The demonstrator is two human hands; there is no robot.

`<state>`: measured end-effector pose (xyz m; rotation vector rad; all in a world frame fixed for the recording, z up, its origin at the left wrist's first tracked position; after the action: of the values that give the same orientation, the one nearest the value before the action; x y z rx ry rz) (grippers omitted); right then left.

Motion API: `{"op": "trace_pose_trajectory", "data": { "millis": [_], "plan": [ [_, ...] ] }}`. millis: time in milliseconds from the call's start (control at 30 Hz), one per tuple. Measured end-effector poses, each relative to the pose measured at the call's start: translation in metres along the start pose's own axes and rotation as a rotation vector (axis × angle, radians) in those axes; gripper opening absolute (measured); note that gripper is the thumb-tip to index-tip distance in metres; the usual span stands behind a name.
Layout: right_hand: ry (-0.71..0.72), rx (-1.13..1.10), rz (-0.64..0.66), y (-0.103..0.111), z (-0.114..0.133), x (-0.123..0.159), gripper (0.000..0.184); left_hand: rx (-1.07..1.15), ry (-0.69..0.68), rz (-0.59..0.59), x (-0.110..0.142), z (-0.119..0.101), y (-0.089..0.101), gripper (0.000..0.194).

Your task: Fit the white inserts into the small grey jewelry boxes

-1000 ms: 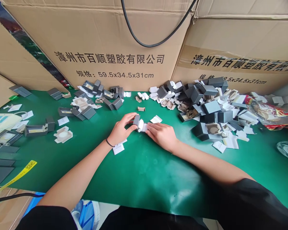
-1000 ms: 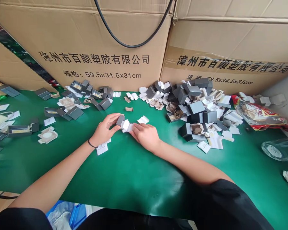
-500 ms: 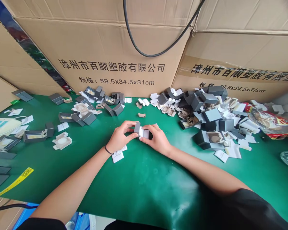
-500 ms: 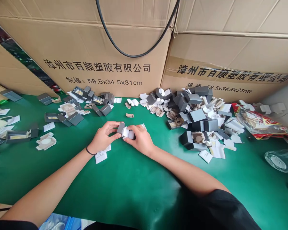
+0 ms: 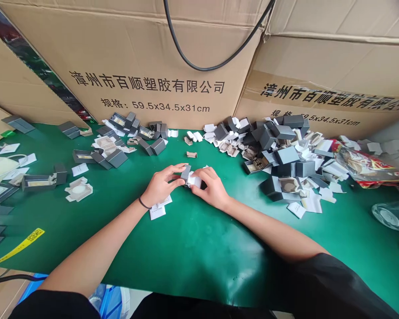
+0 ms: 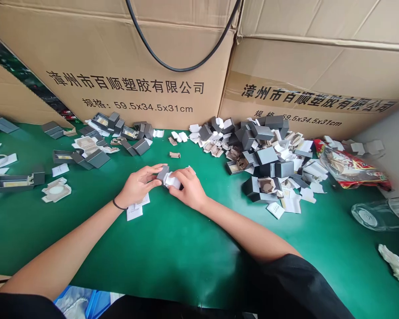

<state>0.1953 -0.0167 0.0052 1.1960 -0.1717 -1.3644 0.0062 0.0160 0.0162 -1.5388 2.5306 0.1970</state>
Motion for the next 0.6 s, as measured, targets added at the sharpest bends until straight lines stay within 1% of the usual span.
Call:
{"op": "trace_pose_trajectory", "data": {
  "millis": [100, 267, 400, 500, 600],
  "plan": [
    [0.061, 0.084, 0.037, 0.002, 0.002, -0.002, 0.018, 0.029, 0.030, -0.004, -0.001, 0.001, 0.002, 0.040],
    [0.135, 0.193, 0.174, 0.011, 0.002, -0.009, 0.019, 0.115, 0.051, -0.025, -0.004, -0.003, 0.001, 0.037],
    [0.201, 0.290, 0.247, 0.017, 0.005, -0.013, 0.019, 0.154, 0.094, -0.020, -0.007, -0.004, 0.001, 0.038],
    [0.254, 0.380, 0.228, 0.017, 0.009, -0.014, 0.018, 0.182, 0.106, -0.008, -0.008, -0.003, 0.003, 0.038],
    [0.231, 0.427, 0.180, 0.015, 0.011, -0.012, 0.017, 0.188, 0.112, -0.002, -0.009, -0.002, 0.005, 0.038]
  ]
}}
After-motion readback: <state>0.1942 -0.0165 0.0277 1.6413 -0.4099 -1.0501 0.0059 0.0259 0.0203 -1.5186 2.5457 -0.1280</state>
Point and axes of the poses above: each hand's wrist, its own x-axis away from the middle knuckle, its own y-axis out of the back of the hand, z = x × y, the point moved 1 cm from there along -x, towards the middle knuckle, and after that the axes turned 11 degrees about x, right-handed, at the moved point
